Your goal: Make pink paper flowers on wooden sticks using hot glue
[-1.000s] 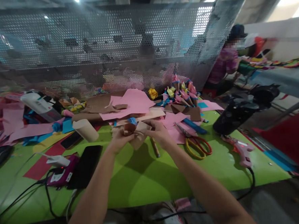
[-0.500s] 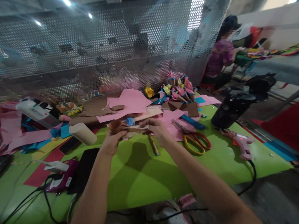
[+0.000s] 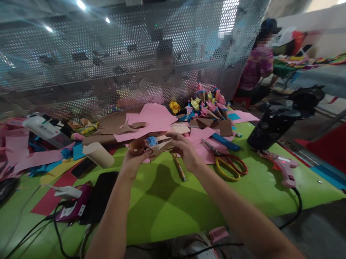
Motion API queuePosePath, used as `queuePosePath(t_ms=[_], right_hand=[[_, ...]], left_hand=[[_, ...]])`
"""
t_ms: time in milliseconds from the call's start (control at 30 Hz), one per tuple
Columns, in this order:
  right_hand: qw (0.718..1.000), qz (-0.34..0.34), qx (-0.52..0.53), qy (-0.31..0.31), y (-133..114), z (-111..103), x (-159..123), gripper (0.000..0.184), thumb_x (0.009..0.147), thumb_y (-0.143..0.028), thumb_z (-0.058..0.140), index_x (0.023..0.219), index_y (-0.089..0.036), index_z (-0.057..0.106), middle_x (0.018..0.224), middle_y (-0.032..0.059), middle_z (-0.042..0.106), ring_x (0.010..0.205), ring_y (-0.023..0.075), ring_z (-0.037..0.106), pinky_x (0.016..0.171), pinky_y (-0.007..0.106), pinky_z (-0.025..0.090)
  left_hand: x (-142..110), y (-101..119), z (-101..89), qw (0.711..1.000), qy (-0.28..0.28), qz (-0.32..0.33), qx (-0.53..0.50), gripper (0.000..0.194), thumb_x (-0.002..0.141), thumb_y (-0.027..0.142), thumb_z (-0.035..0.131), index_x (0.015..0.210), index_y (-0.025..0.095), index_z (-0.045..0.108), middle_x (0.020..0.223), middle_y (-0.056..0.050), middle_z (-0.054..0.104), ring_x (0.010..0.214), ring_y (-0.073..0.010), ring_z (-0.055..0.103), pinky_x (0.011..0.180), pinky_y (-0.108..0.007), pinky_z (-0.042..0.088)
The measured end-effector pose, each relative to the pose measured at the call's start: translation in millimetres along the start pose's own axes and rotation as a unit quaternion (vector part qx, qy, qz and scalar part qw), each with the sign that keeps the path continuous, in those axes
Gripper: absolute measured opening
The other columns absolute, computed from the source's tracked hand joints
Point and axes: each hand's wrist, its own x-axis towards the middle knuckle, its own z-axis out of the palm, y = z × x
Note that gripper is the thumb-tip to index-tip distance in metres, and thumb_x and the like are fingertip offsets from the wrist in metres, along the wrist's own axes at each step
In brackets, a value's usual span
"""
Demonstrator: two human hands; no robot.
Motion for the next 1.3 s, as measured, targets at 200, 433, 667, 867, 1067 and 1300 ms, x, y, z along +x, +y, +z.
queuePosePath(t_ms=[200,433,667,867,1067,1300], right_hand=[[0.995,0.091,0.032,-0.008,11.8,6.8,1.5,0.037,0.055,-0.034,0.083,0.085,-0.020,0.068,0.081,0.0013,0.069,0.067,0.0128,0.062,0.059,0.023,0.046],[0.991,-0.094,-0.043,0.087,-1.7,4.0,-5.7,0.020,0.064,-0.030,0.079,0.077,-0.020,0.067,0.073,-0.0010,0.067,0.066,0.0134,0.059,0.064,0.027,0.047],[0.925,-0.276,-0.245,0.088,-15.0,13.6,-26.3,0.005,0.078,-0.021,0.068,0.082,-0.022,0.070,0.078,0.0009,0.071,0.071,0.0156,0.063,0.064,0.027,0.050],[0.893,-0.334,-0.297,0.045,-3.9,21.1,-30.8,0.007,0.084,-0.016,0.066,0.085,-0.022,0.070,0.081,0.0007,0.073,0.071,0.0148,0.067,0.066,0.025,0.052],[0.890,-0.319,-0.323,0.042,4.0,22.5,-32.0,0.007,0.085,-0.017,0.064,0.086,-0.022,0.069,0.081,0.0010,0.072,0.073,0.0165,0.066,0.068,0.027,0.052],[0.814,-0.360,-0.453,0.051,1.9,18.9,-29.1,0.011,0.082,-0.015,0.070,0.080,-0.025,0.073,0.084,0.0035,0.070,0.083,0.0222,0.061,0.075,0.036,0.048]], left_hand=[[0.3,-7.8,-1.0,0.997,0.013,0.032,0.072,0.036,0.051,0.031,0.090,0.079,0.016,0.073,0.072,-0.002,0.070,0.072,-0.0182,0.066,0.064,-0.029,0.055],[6.7,-15.2,-1.1,0.976,-0.022,0.178,0.122,0.027,0.058,0.030,0.084,0.078,0.020,0.070,0.083,-0.004,0.070,0.084,-0.0206,0.064,0.080,-0.035,0.054],[11.8,-30.0,-8.5,0.937,-0.055,0.247,0.242,0.030,0.066,0.014,0.073,0.095,0.022,0.070,0.094,-0.004,0.070,0.086,-0.0215,0.063,0.079,-0.034,0.050],[6.2,-25.3,-3.3,0.905,-0.065,0.243,0.344,0.025,0.067,0.011,0.067,0.089,0.023,0.069,0.088,-0.004,0.070,0.080,-0.0214,0.060,0.073,-0.033,0.046],[5.0,-34.0,5.1,0.918,-0.137,0.230,0.293,0.014,0.069,0.015,0.067,0.082,0.020,0.065,0.078,0.000,0.064,0.072,-0.0154,0.054,0.067,-0.027,0.042],[-4.5,-23.6,11.7,0.929,-0.194,0.195,0.248,0.022,0.073,0.018,0.069,0.065,0.018,0.048,0.063,0.006,0.041,0.062,-0.0099,0.035,0.059,-0.023,0.031]])
